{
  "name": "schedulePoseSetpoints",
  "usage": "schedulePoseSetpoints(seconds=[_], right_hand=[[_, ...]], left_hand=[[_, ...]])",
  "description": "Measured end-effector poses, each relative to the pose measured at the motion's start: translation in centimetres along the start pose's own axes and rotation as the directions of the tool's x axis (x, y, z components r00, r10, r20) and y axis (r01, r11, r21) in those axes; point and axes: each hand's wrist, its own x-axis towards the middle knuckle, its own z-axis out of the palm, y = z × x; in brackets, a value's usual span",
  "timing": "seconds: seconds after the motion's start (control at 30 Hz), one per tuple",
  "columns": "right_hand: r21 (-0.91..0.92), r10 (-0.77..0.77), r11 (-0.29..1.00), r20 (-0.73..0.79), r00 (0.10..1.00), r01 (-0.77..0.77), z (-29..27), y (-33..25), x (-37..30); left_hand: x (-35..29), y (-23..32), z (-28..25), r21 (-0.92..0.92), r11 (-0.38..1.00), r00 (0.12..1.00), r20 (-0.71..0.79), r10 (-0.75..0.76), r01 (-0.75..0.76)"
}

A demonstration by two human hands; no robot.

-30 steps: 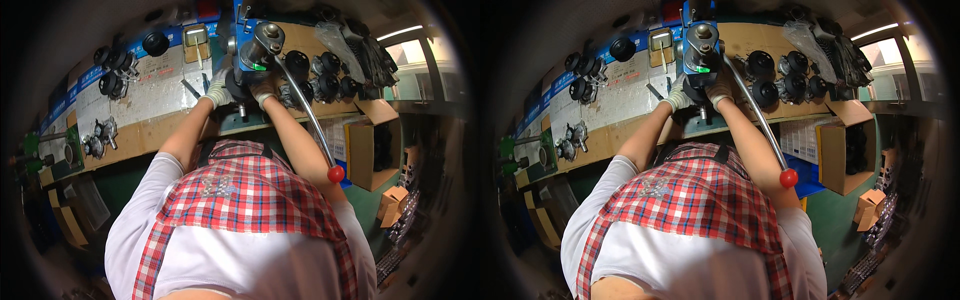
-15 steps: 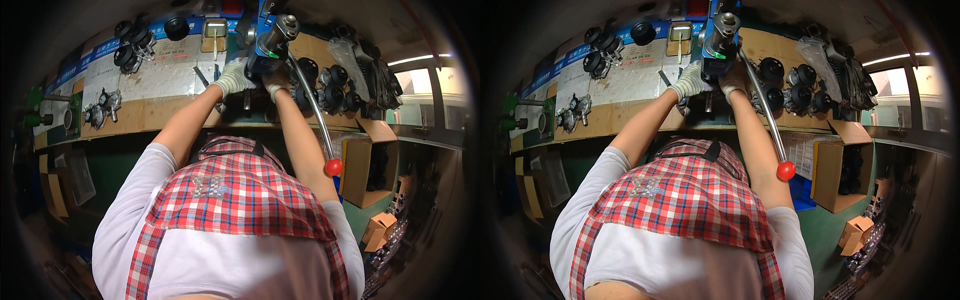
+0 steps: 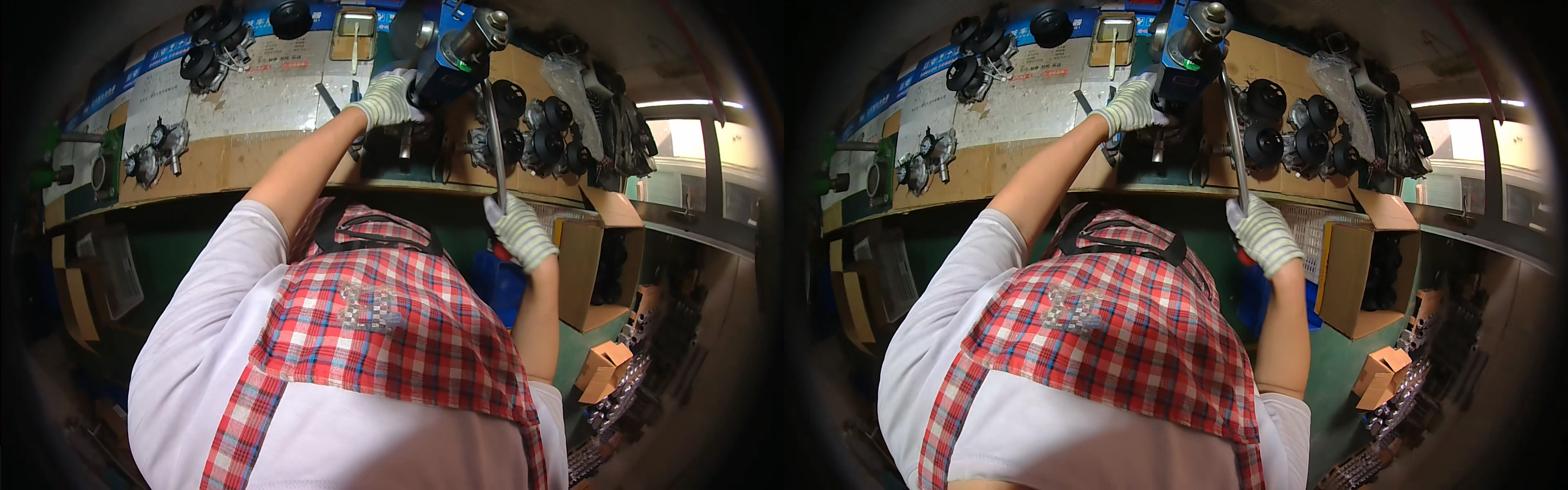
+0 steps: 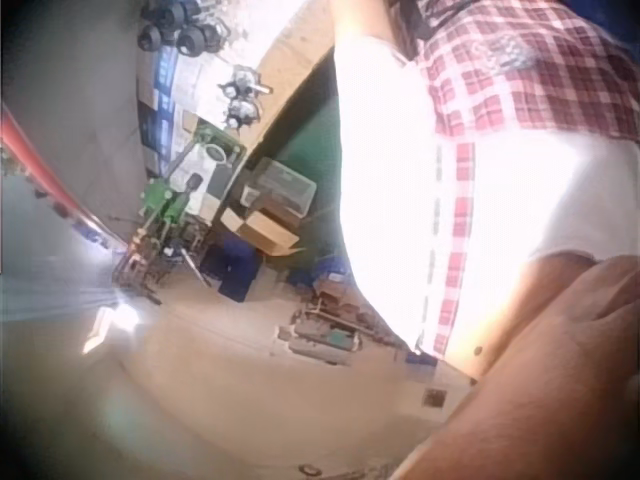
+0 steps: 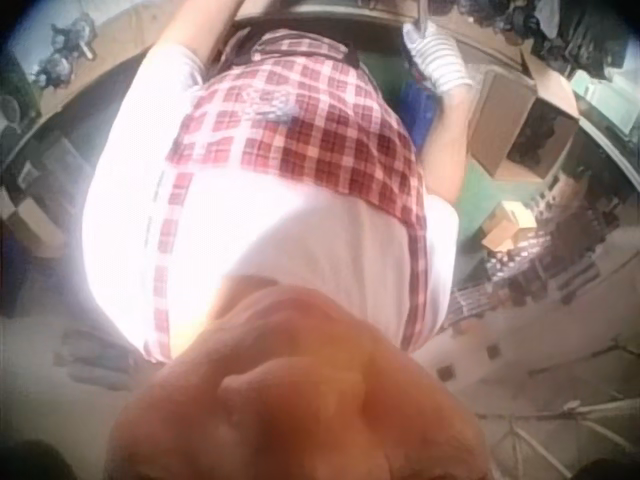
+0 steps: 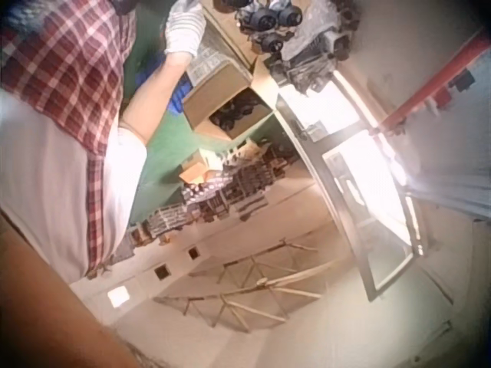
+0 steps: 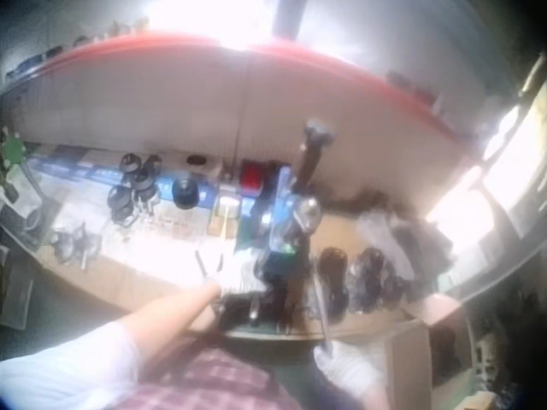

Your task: The person repeatedly picks up metal housings and black circular components, places them into a blue press machine, and operates the lever to press-fit the parts. After each press, the person removes the assembled unit, briefly rotates it, and sets it aside. The process is repeated for multiple units throughout the clip.

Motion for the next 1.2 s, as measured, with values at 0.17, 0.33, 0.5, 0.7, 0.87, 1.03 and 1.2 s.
schedulePoseSetpoints(seconds=[0.17,0.33,0.5,0.7,0.87,1.03,1.2], right_hand=[[0.114,0.157,0.985,-0.302,0.940,-0.128,9.4,2.5,5.3],[0.317,0.287,0.913,-0.052,0.956,-0.257,6.8,-0.3,4.0],[0.127,0.204,0.977,-0.352,0.913,-0.170,9.4,0.8,5.1],[0.143,0.215,0.975,-0.391,0.895,-0.171,9.9,0.2,6.2],[0.130,0.227,0.973,-0.437,0.871,-0.188,13.6,2.8,10.6],[0.132,0.224,0.974,-0.454,0.863,-0.184,15.0,3.1,13.7],[0.169,0.267,0.962,-0.447,0.854,-0.212,16.1,3.4,16.7]], left_hand=[[0.0,0.5,-0.3,-0.026,0.999,0.998,0.047,-0.032,0.033],[-0.9,0.8,-1.5,-0.074,0.997,0.999,0.042,-0.030,0.033],[-0.9,1.5,-1.7,-0.066,0.996,0.995,0.086,-0.048,0.054],[-0.6,0.0,-0.3,-0.083,0.997,1.000,-0.016,0.005,-0.007],[-0.6,-0.6,0.6,-0.038,0.996,0.993,0.084,-0.078,0.082],[-2.6,-0.3,0.3,0.007,0.997,0.996,0.038,-0.082,0.082],[-4.3,-1.9,2.1,-0.291,0.947,0.986,-0.062,-0.158,0.133]])
